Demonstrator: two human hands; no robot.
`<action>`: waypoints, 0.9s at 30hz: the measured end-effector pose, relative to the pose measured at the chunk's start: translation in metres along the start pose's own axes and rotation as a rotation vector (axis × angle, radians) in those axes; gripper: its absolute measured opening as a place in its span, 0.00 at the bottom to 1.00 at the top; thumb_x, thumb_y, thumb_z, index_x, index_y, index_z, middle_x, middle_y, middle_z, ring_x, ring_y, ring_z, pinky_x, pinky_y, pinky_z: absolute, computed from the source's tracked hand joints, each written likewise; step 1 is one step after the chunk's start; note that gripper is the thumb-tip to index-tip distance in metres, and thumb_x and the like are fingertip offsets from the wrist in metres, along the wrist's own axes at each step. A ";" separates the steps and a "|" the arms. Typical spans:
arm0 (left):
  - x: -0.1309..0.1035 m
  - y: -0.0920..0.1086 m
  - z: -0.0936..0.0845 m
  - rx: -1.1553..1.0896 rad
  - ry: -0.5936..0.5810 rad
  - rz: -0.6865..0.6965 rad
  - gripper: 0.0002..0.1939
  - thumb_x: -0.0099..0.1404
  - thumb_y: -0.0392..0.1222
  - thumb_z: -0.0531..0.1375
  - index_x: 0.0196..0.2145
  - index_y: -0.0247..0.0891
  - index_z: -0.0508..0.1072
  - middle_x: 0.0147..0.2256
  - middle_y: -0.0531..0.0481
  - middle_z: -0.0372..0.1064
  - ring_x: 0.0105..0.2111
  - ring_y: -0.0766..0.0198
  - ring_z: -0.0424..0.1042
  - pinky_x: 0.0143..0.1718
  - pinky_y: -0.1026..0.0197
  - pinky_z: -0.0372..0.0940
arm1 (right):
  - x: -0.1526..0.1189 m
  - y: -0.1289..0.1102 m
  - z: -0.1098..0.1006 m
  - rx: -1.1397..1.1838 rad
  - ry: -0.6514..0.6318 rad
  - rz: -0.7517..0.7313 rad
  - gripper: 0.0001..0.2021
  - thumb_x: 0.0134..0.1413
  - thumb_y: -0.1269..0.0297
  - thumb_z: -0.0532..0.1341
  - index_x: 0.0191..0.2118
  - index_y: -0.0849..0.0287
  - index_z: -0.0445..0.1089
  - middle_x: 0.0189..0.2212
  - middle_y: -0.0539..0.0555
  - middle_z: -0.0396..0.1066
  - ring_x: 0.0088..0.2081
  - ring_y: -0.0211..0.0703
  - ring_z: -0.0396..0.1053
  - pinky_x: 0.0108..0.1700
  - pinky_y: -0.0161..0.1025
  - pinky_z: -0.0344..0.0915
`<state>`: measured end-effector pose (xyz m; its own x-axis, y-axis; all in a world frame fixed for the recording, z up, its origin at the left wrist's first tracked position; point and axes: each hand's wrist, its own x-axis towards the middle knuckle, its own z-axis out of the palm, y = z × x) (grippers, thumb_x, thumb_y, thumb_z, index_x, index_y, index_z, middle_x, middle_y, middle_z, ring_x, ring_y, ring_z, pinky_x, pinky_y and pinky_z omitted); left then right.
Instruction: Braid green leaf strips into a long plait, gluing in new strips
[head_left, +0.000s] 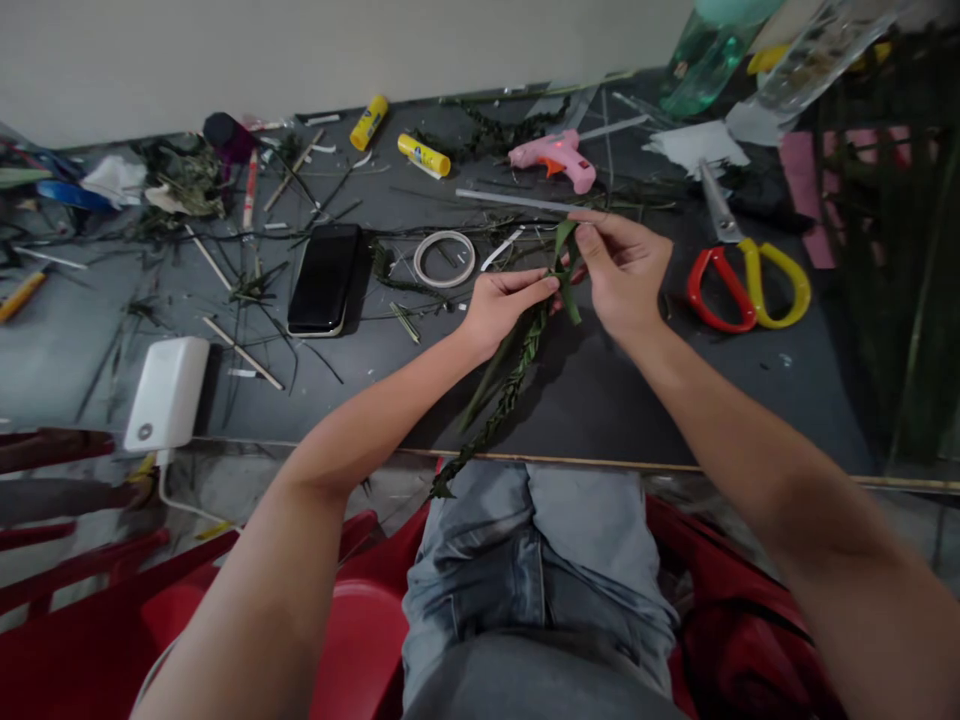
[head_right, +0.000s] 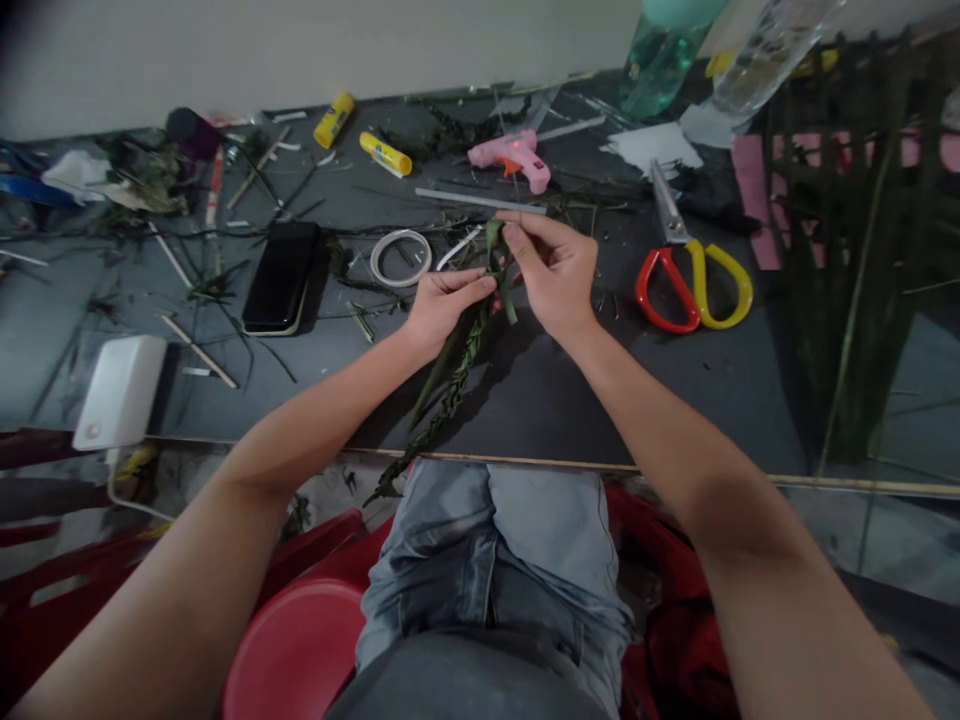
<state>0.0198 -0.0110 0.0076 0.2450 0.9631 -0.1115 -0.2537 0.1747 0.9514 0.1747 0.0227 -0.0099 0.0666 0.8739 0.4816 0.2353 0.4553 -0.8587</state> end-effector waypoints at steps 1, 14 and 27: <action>0.000 0.000 0.000 0.006 -0.008 0.001 0.05 0.60 0.39 0.70 0.30 0.35 0.83 0.24 0.53 0.76 0.23 0.73 0.73 0.31 0.66 0.72 | -0.003 -0.001 0.001 -0.011 0.004 0.000 0.29 0.59 0.31 0.58 0.49 0.49 0.79 0.39 0.56 0.80 0.39 0.51 0.79 0.34 0.46 0.75; 0.002 -0.002 -0.002 0.048 -0.131 -0.015 0.04 0.58 0.38 0.71 0.29 0.35 0.83 0.25 0.53 0.78 0.24 0.74 0.72 0.35 0.67 0.71 | -0.008 -0.006 -0.001 0.132 -0.041 0.097 0.21 0.59 0.40 0.65 0.45 0.52 0.79 0.39 0.54 0.80 0.35 0.45 0.78 0.37 0.43 0.77; 0.002 0.000 -0.007 0.034 -0.248 -0.136 0.20 0.44 0.53 0.78 0.27 0.34 0.82 0.27 0.50 0.79 0.24 0.71 0.75 0.33 0.66 0.74 | -0.009 -0.003 0.003 0.519 -0.266 0.473 0.23 0.55 0.38 0.66 0.45 0.52 0.76 0.43 0.52 0.77 0.33 0.39 0.73 0.22 0.33 0.68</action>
<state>0.0135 -0.0074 0.0056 0.4969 0.8511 -0.1693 -0.1722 0.2880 0.9420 0.1709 0.0136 -0.0125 -0.2054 0.9779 0.0382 -0.2519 -0.0151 -0.9676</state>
